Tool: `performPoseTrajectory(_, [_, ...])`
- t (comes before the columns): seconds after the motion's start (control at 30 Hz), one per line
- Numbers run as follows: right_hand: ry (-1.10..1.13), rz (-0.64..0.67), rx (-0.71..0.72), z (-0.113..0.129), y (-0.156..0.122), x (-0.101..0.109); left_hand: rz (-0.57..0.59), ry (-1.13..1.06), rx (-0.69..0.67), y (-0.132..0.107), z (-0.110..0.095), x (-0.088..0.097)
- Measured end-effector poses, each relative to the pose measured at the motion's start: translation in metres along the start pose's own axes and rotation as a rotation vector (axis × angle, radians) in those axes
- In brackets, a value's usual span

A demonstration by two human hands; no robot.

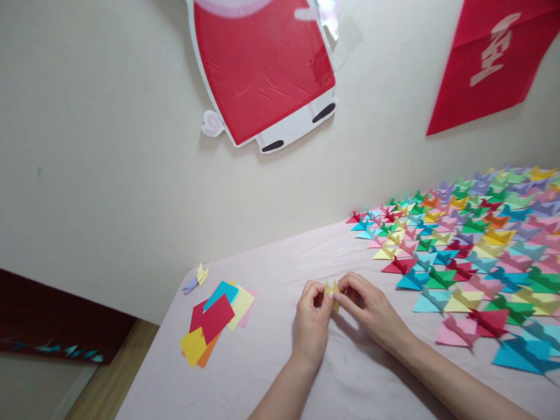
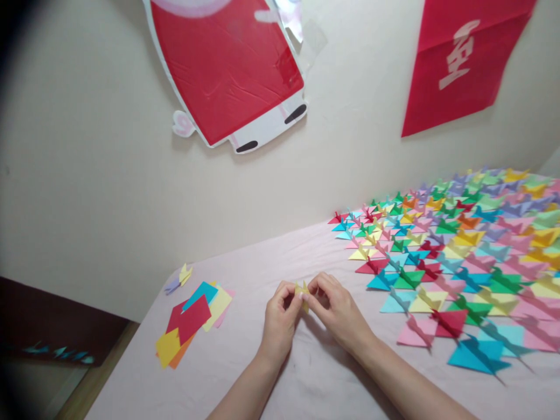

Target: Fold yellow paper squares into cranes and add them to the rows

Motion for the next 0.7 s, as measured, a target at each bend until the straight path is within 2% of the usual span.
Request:
performPoseTrajectory(0.3, [-0.066,-0.012,-0.038,0.0021,-0.0011,0.0007,-0.023,-0.029,0.043,0.0,0.0019,-0.0002])
performPoseTrajectory(0.57, [-0.017,-0.01,-0.002,-0.0008,0.0008,0.0005,-0.019,-0.1,0.084,0.0013,0.0007,0.0002])
performPoseTrajectory(0.7, [0.054,0.03,-0.046,-0.0024,0.001,-0.0011,-0.014,-0.1,0.084,0.0011,-0.0013,0.0])
Point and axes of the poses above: each hand's wrist, its own y-axis towards the middle knuckle, its own x-axis out of the back of the hand, z = x × y, the point moved 3 cm from there along y, towards the middle knuckle, and after that the axes turned 5 degrees about -y, right-handed, at the moved point
